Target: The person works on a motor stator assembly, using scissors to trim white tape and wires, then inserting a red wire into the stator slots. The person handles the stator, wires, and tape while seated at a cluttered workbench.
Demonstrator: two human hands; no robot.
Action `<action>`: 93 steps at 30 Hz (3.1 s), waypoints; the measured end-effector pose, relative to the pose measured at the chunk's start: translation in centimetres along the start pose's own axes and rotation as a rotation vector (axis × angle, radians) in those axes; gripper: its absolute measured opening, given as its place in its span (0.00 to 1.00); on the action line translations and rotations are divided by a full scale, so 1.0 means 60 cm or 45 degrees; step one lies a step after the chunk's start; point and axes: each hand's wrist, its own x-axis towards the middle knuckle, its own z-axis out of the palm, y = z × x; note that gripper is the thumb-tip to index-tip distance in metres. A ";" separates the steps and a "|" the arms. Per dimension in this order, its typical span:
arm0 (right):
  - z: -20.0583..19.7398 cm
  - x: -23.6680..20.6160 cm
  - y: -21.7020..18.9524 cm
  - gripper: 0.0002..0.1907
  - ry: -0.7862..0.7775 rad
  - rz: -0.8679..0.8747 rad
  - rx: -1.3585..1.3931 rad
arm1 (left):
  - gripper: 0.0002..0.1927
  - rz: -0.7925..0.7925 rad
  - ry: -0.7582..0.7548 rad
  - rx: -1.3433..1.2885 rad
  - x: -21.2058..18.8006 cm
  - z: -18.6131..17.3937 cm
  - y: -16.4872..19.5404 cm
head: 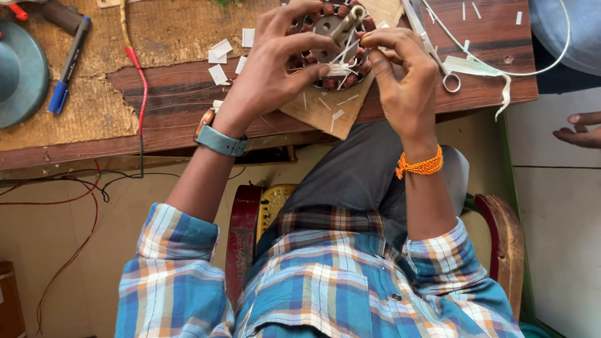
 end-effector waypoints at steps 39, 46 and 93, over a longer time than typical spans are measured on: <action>0.025 -0.025 0.005 0.04 -0.006 -0.226 -0.128 | 0.15 0.235 -0.049 -0.075 -0.014 -0.011 -0.027; 0.037 -0.028 -0.004 0.04 0.043 -0.332 -0.265 | 0.13 0.245 -0.023 -0.010 -0.019 -0.001 -0.022; -0.149 -0.002 0.015 0.20 -0.172 0.111 -1.133 | 0.17 0.099 -0.117 0.295 -0.008 -0.007 0.028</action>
